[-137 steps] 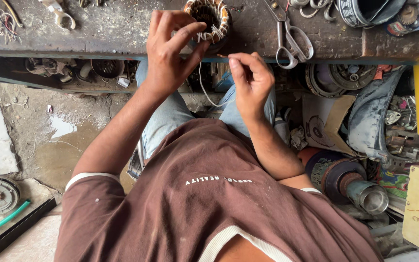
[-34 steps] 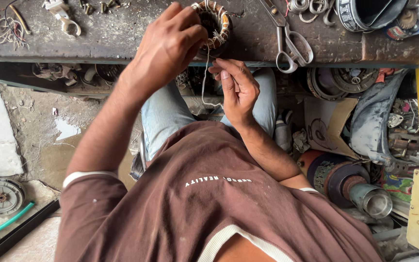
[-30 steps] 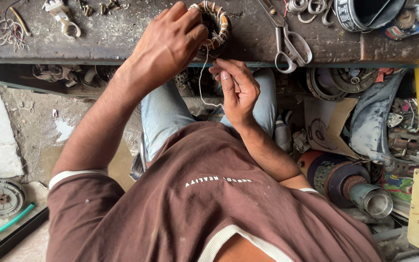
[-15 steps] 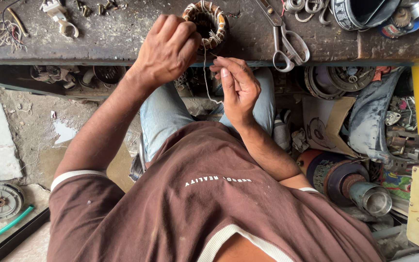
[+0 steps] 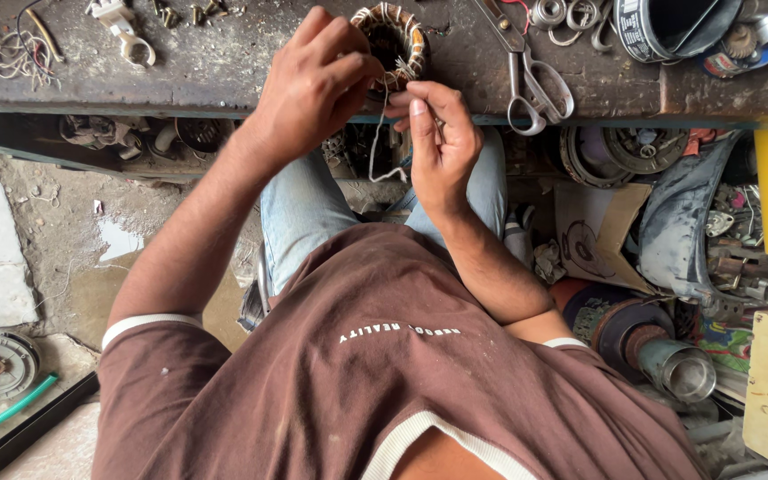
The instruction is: The person sits cross-legged at a cluttered workbench and wraps a white string around a cylindrical electrical component. They use scissors to cut the string and tie it securely to the component.
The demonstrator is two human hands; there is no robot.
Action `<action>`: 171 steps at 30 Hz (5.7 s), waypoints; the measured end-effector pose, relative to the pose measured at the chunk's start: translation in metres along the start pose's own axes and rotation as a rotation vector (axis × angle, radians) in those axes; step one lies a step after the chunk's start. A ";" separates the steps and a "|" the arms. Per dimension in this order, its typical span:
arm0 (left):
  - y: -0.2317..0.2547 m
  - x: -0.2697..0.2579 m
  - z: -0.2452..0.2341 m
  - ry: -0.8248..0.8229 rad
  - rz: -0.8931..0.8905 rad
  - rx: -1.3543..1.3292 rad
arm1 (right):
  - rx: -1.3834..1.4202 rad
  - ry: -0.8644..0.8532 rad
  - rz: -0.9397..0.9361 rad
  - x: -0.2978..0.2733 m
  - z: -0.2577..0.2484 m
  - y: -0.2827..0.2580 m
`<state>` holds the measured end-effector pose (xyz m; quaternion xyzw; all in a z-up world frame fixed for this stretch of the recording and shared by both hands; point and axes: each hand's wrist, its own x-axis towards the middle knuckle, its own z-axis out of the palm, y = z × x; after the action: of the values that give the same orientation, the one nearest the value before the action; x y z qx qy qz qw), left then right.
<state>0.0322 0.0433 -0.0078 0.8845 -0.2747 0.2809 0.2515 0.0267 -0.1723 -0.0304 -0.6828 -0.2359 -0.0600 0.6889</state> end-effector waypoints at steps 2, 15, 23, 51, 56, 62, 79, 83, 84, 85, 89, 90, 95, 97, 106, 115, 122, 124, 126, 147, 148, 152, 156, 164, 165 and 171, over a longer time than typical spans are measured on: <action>-0.001 0.005 -0.003 -0.048 0.007 -0.010 | -0.003 -0.001 0.026 -0.004 0.000 -0.002; -0.002 0.014 -0.007 -0.086 0.095 0.059 | -0.080 0.007 -0.003 0.000 0.007 -0.010; -0.013 0.014 -0.013 -0.122 0.066 -0.079 | -0.333 0.025 -0.114 0.005 0.006 -0.010; -0.006 -0.006 0.001 0.075 -0.009 -0.122 | -0.104 -0.071 0.187 0.034 -0.009 -0.004; 0.000 -0.006 -0.002 0.095 -0.040 -0.155 | -0.132 -0.123 0.211 0.037 -0.016 -0.012; 0.008 -0.011 0.006 0.140 -0.148 -0.155 | -0.315 -0.081 0.005 0.037 -0.006 -0.016; 0.015 -0.016 0.011 0.222 -0.228 -0.210 | -0.414 -0.256 0.058 0.060 -0.014 -0.027; 0.015 -0.020 0.014 0.226 -0.228 -0.208 | -0.460 -0.474 -0.217 0.082 -0.032 -0.026; 0.014 -0.020 0.013 0.221 -0.239 -0.218 | -0.471 -0.504 -0.192 0.086 -0.033 -0.028; 0.014 -0.020 0.013 0.220 -0.253 -0.232 | -0.486 -0.536 -0.166 0.089 -0.034 -0.030; 0.016 -0.019 0.014 0.245 -0.251 -0.267 | -0.552 -0.505 -0.191 0.085 -0.022 -0.037; 0.016 -0.020 0.014 0.256 -0.252 -0.274 | -0.585 -0.476 -0.160 0.082 -0.017 -0.037; 0.016 -0.021 0.015 0.231 -0.264 -0.266 | -0.578 -0.402 -0.193 0.073 -0.009 -0.035; 0.017 -0.021 0.014 0.228 -0.275 -0.271 | -0.518 -0.425 -0.151 0.075 -0.011 -0.033; 0.017 -0.022 0.015 0.232 -0.281 -0.290 | -0.638 -0.581 -0.229 0.088 -0.022 -0.027; 0.029 -0.018 0.016 0.295 -0.261 -0.147 | -0.843 -0.480 -0.408 0.078 -0.008 -0.014; 0.043 -0.015 0.022 0.350 -0.201 0.033 | -0.671 -0.365 -0.335 0.067 0.001 -0.028; 0.045 -0.013 0.023 0.354 -0.242 0.002 | -0.556 -0.394 -0.257 0.072 -0.005 -0.036; 0.048 -0.013 0.024 0.354 -0.294 -0.018 | -0.479 -0.454 -0.179 0.079 -0.014 -0.039; 0.051 -0.021 0.022 0.343 -0.358 -0.025 | 0.129 -0.494 -0.057 0.085 -0.032 0.008; 0.053 -0.024 0.024 0.352 -0.388 -0.049 | 0.319 -0.444 -0.031 0.082 -0.033 0.017; 0.056 -0.053 0.025 0.334 -0.525 -0.182 | 0.489 -0.205 0.101 0.066 -0.041 0.047; 0.067 -0.100 0.025 0.207 -0.695 -0.121 | 0.457 -0.105 0.045 0.058 -0.043 0.063; 0.095 -0.250 0.040 -0.160 -1.002 -0.122 | 0.269 -0.114 -0.087 0.052 -0.040 0.065; 0.095 -0.273 0.036 -0.175 -1.072 -0.067 | 0.235 -0.116 -0.084 0.049 -0.040 0.065; 0.107 -0.377 -0.015 -0.246 -1.467 0.077 | 0.149 -0.108 -0.137 0.044 -0.038 0.070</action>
<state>-0.3008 0.1049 -0.2049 0.8741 0.3702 -0.0507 0.3105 0.1026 -0.1945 -0.0745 -0.6143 -0.3225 -0.0525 0.7182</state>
